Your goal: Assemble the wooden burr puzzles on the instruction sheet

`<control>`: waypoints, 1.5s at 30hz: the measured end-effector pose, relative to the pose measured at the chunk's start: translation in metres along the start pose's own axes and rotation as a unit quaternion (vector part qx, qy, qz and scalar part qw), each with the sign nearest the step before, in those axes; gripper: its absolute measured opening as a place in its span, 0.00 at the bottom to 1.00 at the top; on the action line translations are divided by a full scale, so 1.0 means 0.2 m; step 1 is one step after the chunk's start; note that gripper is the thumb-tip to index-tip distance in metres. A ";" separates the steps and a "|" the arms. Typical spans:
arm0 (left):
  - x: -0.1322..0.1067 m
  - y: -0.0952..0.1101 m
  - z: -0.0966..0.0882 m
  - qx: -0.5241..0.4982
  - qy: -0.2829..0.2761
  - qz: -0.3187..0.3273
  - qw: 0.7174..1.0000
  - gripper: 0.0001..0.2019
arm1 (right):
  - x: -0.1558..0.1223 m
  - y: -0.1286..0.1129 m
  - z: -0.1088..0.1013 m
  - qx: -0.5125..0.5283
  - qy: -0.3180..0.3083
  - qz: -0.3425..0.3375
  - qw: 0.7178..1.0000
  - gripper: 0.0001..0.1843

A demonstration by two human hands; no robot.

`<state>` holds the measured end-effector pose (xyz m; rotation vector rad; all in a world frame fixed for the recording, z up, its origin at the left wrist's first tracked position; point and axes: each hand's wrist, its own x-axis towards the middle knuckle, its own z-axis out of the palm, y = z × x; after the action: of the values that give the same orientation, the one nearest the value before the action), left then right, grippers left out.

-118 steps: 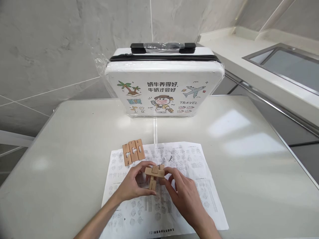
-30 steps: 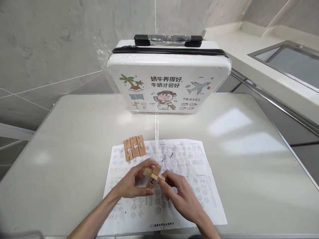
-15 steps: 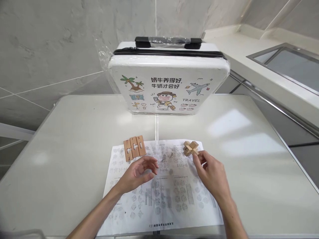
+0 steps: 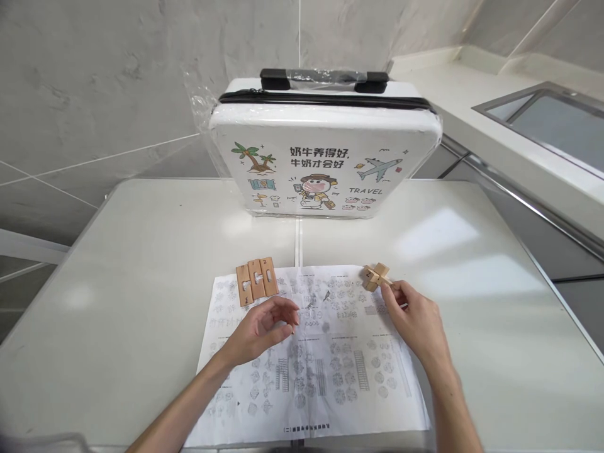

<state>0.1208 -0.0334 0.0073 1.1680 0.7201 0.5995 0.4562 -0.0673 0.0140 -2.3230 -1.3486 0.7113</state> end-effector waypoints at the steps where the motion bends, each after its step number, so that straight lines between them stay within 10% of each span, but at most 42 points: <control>1: 0.00 0.00 0.00 0.000 -0.001 0.000 1.000 0.15 | 0.00 0.00 0.00 0.001 -0.002 0.000 1.000 0.27; 15: 0.00 0.00 -0.01 0.005 -0.009 0.009 1.000 0.14 | -0.13 0.00 0.02 0.022 -0.015 -0.025 0.999 0.26; 22: -0.02 0.02 0.00 0.063 0.021 0.067 0.996 0.09 | -0.26 -0.18 0.18 0.064 -0.087 -0.149 0.983 0.20; 27: -0.01 0.01 -0.07 0.295 0.209 0.183 0.914 0.05 | -0.23 -0.28 0.26 0.090 -0.128 -0.213 0.964 0.17; 32: 0.01 0.00 -0.20 0.510 0.260 0.190 0.798 0.26 | -0.15 -0.34 0.35 0.148 -0.114 -0.233 0.954 0.15; 37: 0.02 -0.01 -0.27 0.548 0.221 0.137 0.795 0.43 | -0.14 -0.34 0.43 0.154 -0.087 -0.253 0.951 0.14; 45: 0.04 -0.01 -0.26 0.559 0.185 0.114 0.800 0.41 | -0.14 -0.33 0.48 0.132 -0.081 -0.255 0.955 0.15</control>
<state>0.0857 0.0028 -0.0073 2.2979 1.3696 0.6082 0.3433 -0.0545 -0.0214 -1.6383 -1.7110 0.8577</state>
